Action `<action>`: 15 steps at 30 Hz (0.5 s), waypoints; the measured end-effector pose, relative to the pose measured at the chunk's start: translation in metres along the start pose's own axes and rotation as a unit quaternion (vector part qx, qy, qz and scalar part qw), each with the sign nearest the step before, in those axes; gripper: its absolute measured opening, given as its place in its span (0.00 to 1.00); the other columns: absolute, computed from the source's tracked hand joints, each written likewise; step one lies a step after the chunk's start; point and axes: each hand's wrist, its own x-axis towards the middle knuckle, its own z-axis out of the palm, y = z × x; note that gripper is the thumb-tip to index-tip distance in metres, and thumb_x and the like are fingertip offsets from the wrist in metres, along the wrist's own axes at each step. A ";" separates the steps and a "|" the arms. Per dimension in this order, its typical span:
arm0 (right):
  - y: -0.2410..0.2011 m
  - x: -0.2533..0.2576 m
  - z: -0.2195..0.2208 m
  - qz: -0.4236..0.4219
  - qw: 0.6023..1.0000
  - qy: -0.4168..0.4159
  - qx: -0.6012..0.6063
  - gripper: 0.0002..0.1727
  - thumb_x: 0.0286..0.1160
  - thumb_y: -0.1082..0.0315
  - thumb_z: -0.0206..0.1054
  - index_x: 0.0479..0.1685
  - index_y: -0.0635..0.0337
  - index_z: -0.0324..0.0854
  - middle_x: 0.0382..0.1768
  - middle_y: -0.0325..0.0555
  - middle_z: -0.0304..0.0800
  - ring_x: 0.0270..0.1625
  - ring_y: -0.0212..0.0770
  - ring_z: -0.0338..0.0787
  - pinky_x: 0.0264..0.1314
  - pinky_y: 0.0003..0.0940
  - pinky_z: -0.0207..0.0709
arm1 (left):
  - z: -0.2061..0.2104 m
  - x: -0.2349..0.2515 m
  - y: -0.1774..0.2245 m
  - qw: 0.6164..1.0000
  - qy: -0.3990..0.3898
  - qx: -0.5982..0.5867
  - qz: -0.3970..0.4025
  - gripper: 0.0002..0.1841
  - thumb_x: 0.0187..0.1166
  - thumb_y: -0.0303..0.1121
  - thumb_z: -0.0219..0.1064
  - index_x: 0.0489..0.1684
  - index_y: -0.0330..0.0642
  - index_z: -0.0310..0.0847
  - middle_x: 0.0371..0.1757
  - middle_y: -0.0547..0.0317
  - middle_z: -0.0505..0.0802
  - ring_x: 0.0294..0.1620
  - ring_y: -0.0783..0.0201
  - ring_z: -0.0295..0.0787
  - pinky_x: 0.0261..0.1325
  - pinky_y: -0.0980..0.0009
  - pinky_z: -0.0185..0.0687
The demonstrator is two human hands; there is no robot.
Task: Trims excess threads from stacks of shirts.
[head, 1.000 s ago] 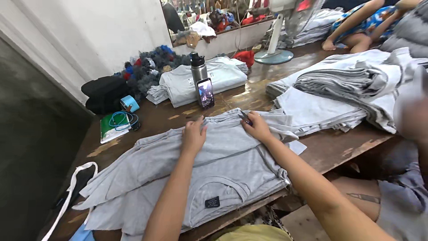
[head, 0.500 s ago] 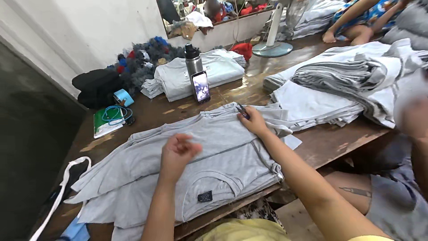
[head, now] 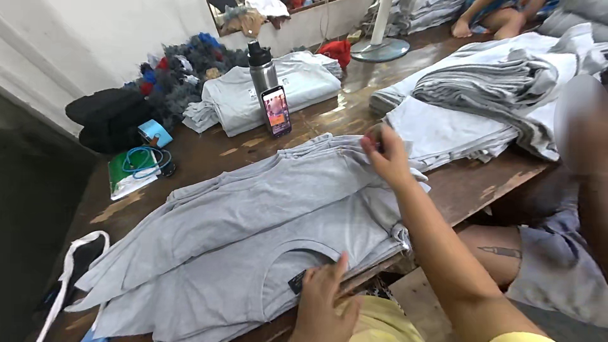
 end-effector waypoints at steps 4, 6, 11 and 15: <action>-0.087 -0.063 -0.036 -0.013 0.992 -0.021 0.126 0.14 0.89 0.45 0.56 0.48 0.45 0.73 0.47 0.28 0.80 0.46 0.22 0.82 0.46 0.21 0.78 | -0.011 0.018 -0.006 0.926 0.086 -0.351 -0.107 0.20 0.70 0.15 0.68 0.64 0.29 0.83 0.57 0.59 0.95 0.52 0.75 0.93 0.59 0.74 0.90; -0.110 -0.103 -0.031 -0.010 0.982 -0.094 0.166 0.18 0.88 0.40 0.54 0.47 0.43 0.73 0.46 0.29 0.82 0.49 0.23 0.84 0.50 0.20 0.79 | -0.015 0.021 -0.013 0.893 0.102 -0.419 -0.128 0.16 0.74 0.18 0.66 0.58 0.39 0.87 0.51 0.69 0.95 0.45 0.79 0.91 0.51 0.78 0.89; -0.105 -0.170 0.004 0.003 0.973 -0.214 0.083 0.23 0.87 0.46 0.59 0.37 0.59 0.74 0.26 0.41 0.75 0.27 0.29 0.76 0.29 0.23 0.73 | -0.009 0.015 -0.021 0.870 0.139 -0.457 -0.119 0.08 0.81 0.27 0.67 0.50 0.50 0.89 0.44 0.74 0.94 0.42 0.82 0.88 0.47 0.83 0.85; -0.105 -0.180 0.009 -0.007 0.979 -0.201 0.025 0.22 0.84 0.47 0.63 0.30 0.57 0.75 0.22 0.41 0.74 0.24 0.32 0.74 0.27 0.25 0.70 | -0.009 0.012 -0.023 0.868 0.128 -0.469 -0.100 0.06 0.83 0.30 0.67 0.50 0.52 0.88 0.45 0.76 0.92 0.45 0.84 0.87 0.51 0.85 0.84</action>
